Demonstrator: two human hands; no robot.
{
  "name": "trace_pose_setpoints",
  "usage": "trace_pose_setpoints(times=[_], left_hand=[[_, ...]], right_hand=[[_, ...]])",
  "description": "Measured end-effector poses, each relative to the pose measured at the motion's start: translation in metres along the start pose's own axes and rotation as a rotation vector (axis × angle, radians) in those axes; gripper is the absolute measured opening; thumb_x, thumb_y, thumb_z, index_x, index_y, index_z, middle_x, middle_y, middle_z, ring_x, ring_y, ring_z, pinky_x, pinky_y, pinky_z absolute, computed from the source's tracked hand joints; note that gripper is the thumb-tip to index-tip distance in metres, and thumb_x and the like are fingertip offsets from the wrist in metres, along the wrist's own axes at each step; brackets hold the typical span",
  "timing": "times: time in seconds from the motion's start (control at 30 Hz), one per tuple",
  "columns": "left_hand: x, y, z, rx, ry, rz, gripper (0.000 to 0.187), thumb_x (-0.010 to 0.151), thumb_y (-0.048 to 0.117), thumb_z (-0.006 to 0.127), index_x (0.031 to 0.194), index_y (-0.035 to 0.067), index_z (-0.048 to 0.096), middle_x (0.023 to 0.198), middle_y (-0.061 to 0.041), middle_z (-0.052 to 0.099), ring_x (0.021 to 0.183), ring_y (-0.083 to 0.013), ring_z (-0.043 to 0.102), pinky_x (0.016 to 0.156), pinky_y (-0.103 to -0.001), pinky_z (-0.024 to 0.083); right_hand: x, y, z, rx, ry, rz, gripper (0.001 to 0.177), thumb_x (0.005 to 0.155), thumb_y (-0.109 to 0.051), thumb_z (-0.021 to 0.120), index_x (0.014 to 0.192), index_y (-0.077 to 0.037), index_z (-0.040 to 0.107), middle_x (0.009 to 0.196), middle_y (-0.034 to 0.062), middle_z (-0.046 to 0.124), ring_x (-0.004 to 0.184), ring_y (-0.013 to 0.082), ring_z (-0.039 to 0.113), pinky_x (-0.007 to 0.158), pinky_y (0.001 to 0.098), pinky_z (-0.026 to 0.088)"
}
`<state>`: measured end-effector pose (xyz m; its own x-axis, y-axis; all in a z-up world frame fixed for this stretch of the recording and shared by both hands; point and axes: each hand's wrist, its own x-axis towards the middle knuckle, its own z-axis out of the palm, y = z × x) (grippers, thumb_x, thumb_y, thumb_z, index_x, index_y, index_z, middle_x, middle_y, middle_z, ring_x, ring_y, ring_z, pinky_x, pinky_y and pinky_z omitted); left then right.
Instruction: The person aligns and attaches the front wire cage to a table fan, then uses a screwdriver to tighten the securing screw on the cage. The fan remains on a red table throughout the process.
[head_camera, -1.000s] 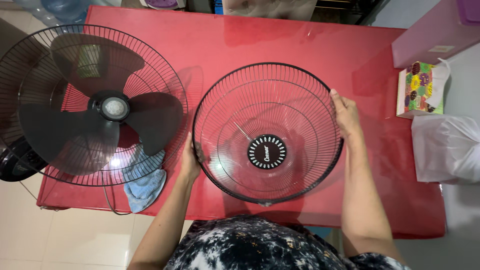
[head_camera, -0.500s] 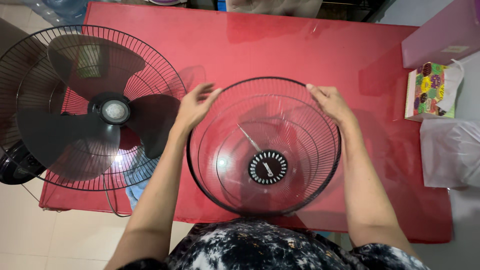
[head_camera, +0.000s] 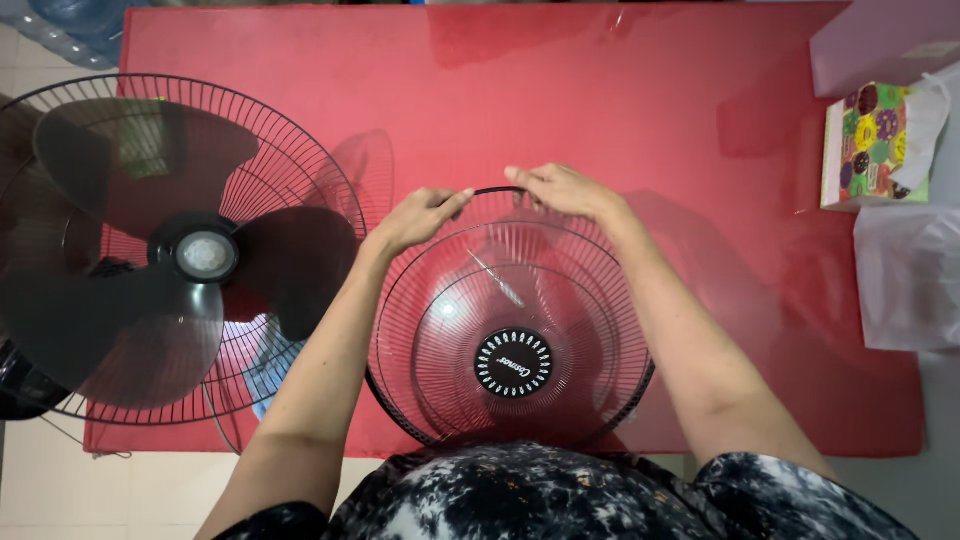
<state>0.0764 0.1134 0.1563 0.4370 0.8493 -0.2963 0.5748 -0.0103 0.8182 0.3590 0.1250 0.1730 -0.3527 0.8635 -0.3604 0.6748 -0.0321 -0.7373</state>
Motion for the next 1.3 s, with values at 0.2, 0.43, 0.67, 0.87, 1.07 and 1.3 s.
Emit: trace_pose_setpoints(times=[0.2,0.43,0.67,0.87,1.07,1.3], left_hand=[[-0.008,-0.032,-0.005,-0.154,0.026,-0.089,0.063,0.100,0.055,0.057,0.095,-0.006,0.069,0.078,-0.004,0.056,0.076,-0.0177,0.051,0.071,-0.039,0.046],[-0.025,-0.063,-0.014,-0.201,0.078,-0.096,0.057,0.101,0.053,0.056,0.081,0.001,0.063,0.070,0.003,0.049,0.068,-0.0093,0.044,0.064,-0.029,0.041],[-0.032,-0.066,-0.016,-0.273,0.035,-0.189,0.051,0.102,0.051,0.055,0.075,0.008,0.057,0.063,0.005,0.038,0.057,-0.0083,0.031,0.051,-0.029,0.027],[-0.045,-0.074,-0.013,-0.383,0.051,-0.090,0.046,0.104,0.048,0.055,0.078,0.010,0.059,0.067,0.011,0.046,0.058,-0.0028,0.036,0.052,-0.024,0.031],[-0.063,-0.065,-0.025,-0.475,0.037,-0.117,0.041,0.107,0.042,0.053,0.086,0.009,0.064,0.064,0.010,0.041,0.053,-0.0021,0.031,0.047,-0.022,0.025],[-0.077,-0.071,-0.030,-0.533,0.068,-0.081,0.025,0.103,0.033,0.052,0.111,0.016,0.067,0.063,0.014,0.036,0.051,0.0005,0.028,0.045,-0.020,0.022]], right_hand=[[-0.026,0.033,-0.027,0.395,-0.147,0.148,0.045,0.102,-0.045,0.052,0.107,-0.006,0.074,0.077,0.0040,0.070,0.066,0.0158,0.064,0.061,0.0311,0.054],[-0.121,0.105,-0.007,0.744,-0.005,0.142,0.028,0.096,-0.025,0.062,0.117,-0.007,0.065,0.087,-0.0003,0.073,0.076,0.0113,0.070,0.068,0.0310,0.060],[-0.150,0.147,0.067,0.971,0.450,0.080,0.024,0.101,-0.021,0.067,0.113,-0.001,0.072,0.081,0.0005,0.070,0.063,0.0069,0.060,0.057,0.0214,0.050],[-0.154,0.139,0.064,1.049,0.417,0.141,0.020,0.101,-0.017,0.070,0.111,-0.001,0.076,0.079,-0.0034,0.066,0.064,0.0042,0.056,0.056,0.0195,0.044],[-0.155,0.087,0.056,0.946,0.431,0.108,0.015,0.099,-0.021,0.063,0.107,-0.011,0.070,0.081,-0.0115,0.061,0.073,-0.0006,0.056,0.065,0.0170,0.048],[-0.133,0.065,0.063,0.601,0.506,0.188,0.038,0.105,-0.039,0.062,0.083,-0.009,0.064,0.068,-0.0113,0.046,0.060,0.0019,0.039,0.052,0.0229,0.031]])
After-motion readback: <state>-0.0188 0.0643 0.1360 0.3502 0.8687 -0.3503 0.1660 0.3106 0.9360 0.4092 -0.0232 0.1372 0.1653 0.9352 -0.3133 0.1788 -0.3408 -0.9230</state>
